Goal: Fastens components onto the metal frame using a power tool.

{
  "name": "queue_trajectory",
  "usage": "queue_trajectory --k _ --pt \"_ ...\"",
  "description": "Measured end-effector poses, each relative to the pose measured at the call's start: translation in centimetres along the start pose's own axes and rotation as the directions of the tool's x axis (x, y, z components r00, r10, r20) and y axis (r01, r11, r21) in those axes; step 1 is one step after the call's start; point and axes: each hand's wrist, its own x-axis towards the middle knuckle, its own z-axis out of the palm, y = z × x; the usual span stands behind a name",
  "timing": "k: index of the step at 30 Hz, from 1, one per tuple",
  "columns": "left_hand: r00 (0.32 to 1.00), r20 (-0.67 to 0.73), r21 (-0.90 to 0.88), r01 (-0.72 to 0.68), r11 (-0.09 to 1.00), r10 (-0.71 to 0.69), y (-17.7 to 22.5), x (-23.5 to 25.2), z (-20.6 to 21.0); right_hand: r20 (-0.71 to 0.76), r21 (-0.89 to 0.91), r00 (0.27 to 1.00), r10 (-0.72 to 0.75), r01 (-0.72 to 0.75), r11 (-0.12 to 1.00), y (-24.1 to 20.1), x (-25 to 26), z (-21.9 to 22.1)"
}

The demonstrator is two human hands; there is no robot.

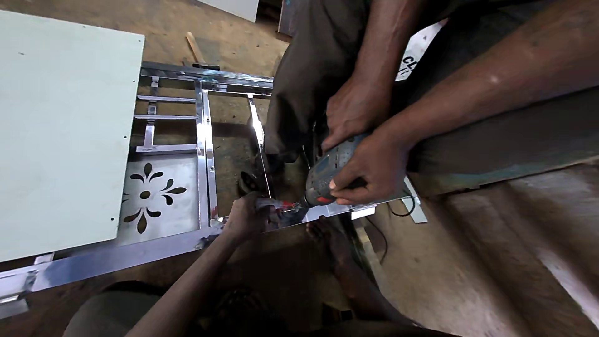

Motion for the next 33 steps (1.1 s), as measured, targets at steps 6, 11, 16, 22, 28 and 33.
queue_trajectory --k 6,11,16,22,28,33 --pt "0.998 -0.055 -0.585 -0.029 0.811 -0.004 -3.8 -3.5 -1.1 0.012 -0.023 1.0 -0.015 0.015 1.0 0.3 0.2 -0.1" --pt "0.995 -0.079 -0.808 -0.032 0.589 -0.053 -5.2 -8.7 -2.1 0.011 0.026 1.0 0.029 -0.029 0.999 0.4 0.1 0.5" --pt "0.973 -0.17 -0.862 -0.071 0.502 -0.156 -6.5 -14.4 -2.5 0.009 0.013 0.999 0.045 -0.045 0.999 0.5 0.0 0.8" --pt "0.924 -0.277 -0.84 -0.1 0.533 -0.264 -7.7 -17.8 -4.0 0.021 -0.056 1.0 0.016 -0.015 0.998 0.5 0.2 0.7" --pt "0.915 -0.305 -0.828 -0.118 0.548 -0.263 -7.9 -18.3 -5.5 0.044 -0.056 0.999 0.0 0.002 0.998 0.5 0.4 1.0" --pt "0.902 -0.329 -0.83 -0.135 0.542 -0.279 -7.3 -18.9 -6.6 0.051 -0.069 0.999 -0.018 0.022 0.997 0.6 0.4 1.2"
